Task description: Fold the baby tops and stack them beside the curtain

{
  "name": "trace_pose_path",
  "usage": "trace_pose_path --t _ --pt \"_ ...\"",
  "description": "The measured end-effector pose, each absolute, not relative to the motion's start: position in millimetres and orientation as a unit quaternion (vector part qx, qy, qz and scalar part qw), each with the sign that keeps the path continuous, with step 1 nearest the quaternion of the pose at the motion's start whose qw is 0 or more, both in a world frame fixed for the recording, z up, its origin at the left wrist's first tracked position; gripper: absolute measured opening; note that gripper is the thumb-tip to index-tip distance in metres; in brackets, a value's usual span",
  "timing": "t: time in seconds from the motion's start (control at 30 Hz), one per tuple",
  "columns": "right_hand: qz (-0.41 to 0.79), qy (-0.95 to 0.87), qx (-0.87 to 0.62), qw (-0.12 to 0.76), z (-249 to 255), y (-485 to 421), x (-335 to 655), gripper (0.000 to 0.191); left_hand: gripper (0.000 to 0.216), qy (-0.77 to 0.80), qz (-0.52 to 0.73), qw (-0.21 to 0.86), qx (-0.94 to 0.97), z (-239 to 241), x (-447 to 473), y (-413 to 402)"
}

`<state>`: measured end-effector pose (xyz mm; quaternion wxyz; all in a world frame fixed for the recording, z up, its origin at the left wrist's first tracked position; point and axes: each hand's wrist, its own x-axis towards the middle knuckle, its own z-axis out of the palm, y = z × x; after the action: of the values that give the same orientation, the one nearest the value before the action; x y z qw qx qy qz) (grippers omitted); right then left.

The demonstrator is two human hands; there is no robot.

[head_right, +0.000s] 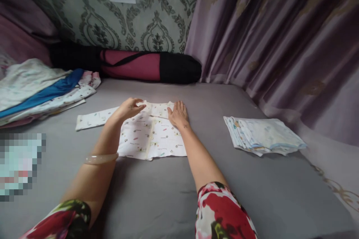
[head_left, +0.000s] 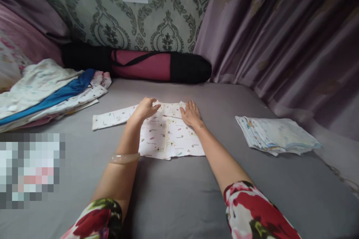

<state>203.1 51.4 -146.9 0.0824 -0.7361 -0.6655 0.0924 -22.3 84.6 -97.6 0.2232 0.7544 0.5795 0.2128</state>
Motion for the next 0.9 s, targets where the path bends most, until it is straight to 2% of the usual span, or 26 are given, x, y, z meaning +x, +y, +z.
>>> trace_pose_path --t 0.27,0.37,0.5,0.7,0.9 --pt "0.101 -0.661 -0.741 0.062 -138 54 199 0.069 0.045 0.625 0.190 0.263 0.710 -71 -48 75" --pt "0.079 -0.701 -0.705 0.081 -134 53 183 0.063 0.042 0.627 0.203 0.261 0.705 -69 -54 74" --pt "0.097 -0.726 -0.678 0.059 -143 51 168 0.056 0.039 0.636 0.209 0.268 0.693 -68 -59 73" --pt "0.123 -0.721 -0.681 0.042 -137 53 166 0.056 0.036 0.642 0.245 0.263 0.678 -67 -69 73" --pt "0.097 -0.768 -0.628 0.074 -130 51 130 0.062 0.036 0.648 0.252 0.271 0.666 -71 -76 76"
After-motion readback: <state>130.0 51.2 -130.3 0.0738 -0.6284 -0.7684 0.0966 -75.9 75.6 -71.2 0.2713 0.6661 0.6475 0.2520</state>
